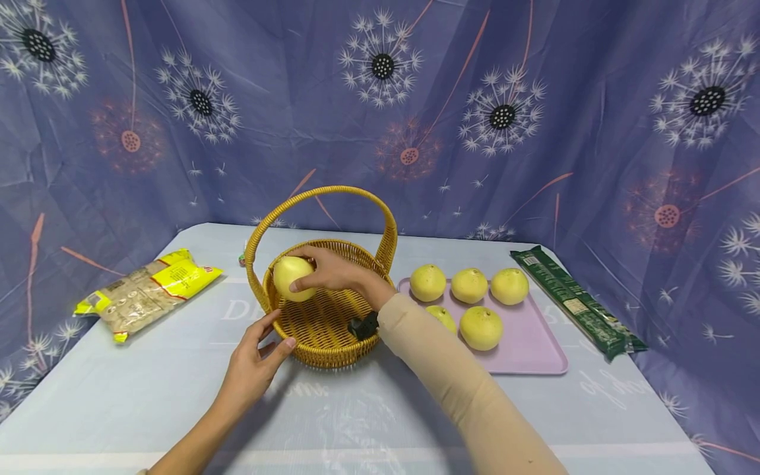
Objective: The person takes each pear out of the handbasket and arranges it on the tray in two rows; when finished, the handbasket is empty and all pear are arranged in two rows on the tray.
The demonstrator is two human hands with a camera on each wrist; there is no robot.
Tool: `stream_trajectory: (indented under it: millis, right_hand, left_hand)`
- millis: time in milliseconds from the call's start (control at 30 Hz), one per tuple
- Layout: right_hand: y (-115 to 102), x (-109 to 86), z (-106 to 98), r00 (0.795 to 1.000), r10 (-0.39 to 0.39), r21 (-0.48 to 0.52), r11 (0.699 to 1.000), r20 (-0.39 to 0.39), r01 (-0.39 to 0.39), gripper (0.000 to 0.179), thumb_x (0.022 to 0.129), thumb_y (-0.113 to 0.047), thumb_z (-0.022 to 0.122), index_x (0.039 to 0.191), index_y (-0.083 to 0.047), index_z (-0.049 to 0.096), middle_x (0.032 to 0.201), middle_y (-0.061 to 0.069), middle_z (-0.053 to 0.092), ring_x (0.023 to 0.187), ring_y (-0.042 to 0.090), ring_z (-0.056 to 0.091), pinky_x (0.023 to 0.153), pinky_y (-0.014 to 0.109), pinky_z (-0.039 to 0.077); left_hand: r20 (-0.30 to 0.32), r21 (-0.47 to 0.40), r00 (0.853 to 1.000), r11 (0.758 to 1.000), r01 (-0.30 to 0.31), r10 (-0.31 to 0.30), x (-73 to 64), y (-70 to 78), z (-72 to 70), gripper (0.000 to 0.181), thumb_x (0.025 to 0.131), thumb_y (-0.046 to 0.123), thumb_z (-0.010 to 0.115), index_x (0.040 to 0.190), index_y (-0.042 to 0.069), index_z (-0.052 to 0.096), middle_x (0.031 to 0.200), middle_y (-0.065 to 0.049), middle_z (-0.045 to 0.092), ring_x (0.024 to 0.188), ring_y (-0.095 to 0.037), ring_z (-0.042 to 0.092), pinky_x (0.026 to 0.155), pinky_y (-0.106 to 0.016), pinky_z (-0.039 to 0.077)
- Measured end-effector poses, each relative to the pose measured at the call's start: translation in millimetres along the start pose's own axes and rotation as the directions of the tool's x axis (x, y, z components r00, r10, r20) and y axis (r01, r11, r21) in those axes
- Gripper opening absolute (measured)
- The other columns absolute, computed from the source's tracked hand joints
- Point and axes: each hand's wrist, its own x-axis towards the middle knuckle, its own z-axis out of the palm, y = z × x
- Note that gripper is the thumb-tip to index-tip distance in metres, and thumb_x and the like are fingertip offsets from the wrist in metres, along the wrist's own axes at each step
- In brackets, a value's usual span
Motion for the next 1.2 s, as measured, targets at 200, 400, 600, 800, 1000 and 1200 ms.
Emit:
stream_trajectory:
  millis: [200, 400, 600, 800, 1000, 1200]
  right_hand:
    - [-1, -1.9, -4, 0.999, 0.013, 0.039, 0.999, -0.031, -0.012, 0.067, 0.079, -0.037, 0.076, 0.137, -0.025, 0.046, 0.126, -0.002, 0.056, 0.1, 0.012, 0.059, 0.078, 0.025, 0.056]
    - [-5, -7.8, -8, 0.998, 0.017, 0.06, 0.998, -0.055, -0.014, 0.068, 0.079, -0.036, 0.076, 0.138, -0.023, 0.045, 0.122, -0.001, 0.057, 0.1, 0.013, 0.06, 0.078, 0.026, 0.056]
    - [-11, -13.0, -13, 0.997, 0.014, 0.043, 0.999, -0.071, -0.011, 0.068, 0.079, -0.037, 0.076, 0.138, -0.023, 0.044, 0.122, -0.001, 0.057, 0.101, 0.012, 0.059, 0.08, 0.026, 0.056]
    - [-15, -19.5, -18, 0.995, 0.021, 0.007, 1.0, -0.093, -0.021, 0.07, 0.078, -0.04, 0.076, 0.138, -0.025, 0.043, 0.124, -0.001, 0.056, 0.1, 0.012, 0.059, 0.078, 0.026, 0.056]
    - [-18, -27.0, -21, 0.995, 0.005, -0.004, 1.0, -0.103, -0.006, 0.071, 0.078, -0.04, 0.076, 0.139, -0.024, 0.043, 0.124, 0.0, 0.056, 0.099, 0.013, 0.06, 0.076, 0.026, 0.056]
    - [-20, -38.1, -24, 0.99, 0.028, -0.034, 0.999, -0.139, -0.033, 0.074, 0.077, -0.041, 0.076, 0.14, -0.026, 0.042, 0.125, -0.002, 0.055, 0.099, 0.013, 0.058, 0.077, 0.025, 0.055]
  left_hand:
    - [0.002, -0.018, 1.0, 1.0, 0.003, -0.003, 0.0, 2.4, 0.0, 0.06, 0.093, 0.025, 0.061, 0.143, 0.005, 0.035, 0.149, -0.018, 0.034, 0.134, -0.04, 0.039, 0.1, -0.051, 0.047]
    - [0.004, -0.018, 1.0, 1.0, 0.009, -0.009, -0.2, 2.4, -0.3, 0.061, 0.093, 0.027, 0.061, 0.144, 0.005, 0.035, 0.149, -0.017, 0.034, 0.135, -0.039, 0.039, 0.1, -0.05, 0.048]
    - [0.003, -0.021, 1.0, 1.0, -0.005, 0.005, 0.5, 1.9, 0.1, 0.061, 0.092, 0.027, 0.061, 0.143, 0.005, 0.035, 0.149, -0.018, 0.034, 0.134, -0.039, 0.039, 0.1, -0.05, 0.048]
    - [0.005, -0.017, 1.0, 1.0, 0.001, -0.001, 0.4, 3.0, -0.6, 0.061, 0.093, 0.028, 0.06, 0.143, 0.005, 0.035, 0.148, -0.018, 0.034, 0.134, -0.039, 0.04, 0.099, -0.049, 0.048]
    - [0.008, -0.016, 1.0, 1.0, 0.007, -0.007, 0.5, 1.5, -0.5, 0.062, 0.093, 0.028, 0.061, 0.144, 0.004, 0.034, 0.149, -0.018, 0.034, 0.134, -0.039, 0.04, 0.1, -0.049, 0.048]
    - [0.01, -0.012, 1.0, 1.0, 0.011, -0.011, 0.0, 1.8, -0.5, 0.062, 0.093, 0.029, 0.06, 0.144, 0.005, 0.034, 0.149, -0.017, 0.033, 0.134, -0.038, 0.039, 0.1, -0.048, 0.048]
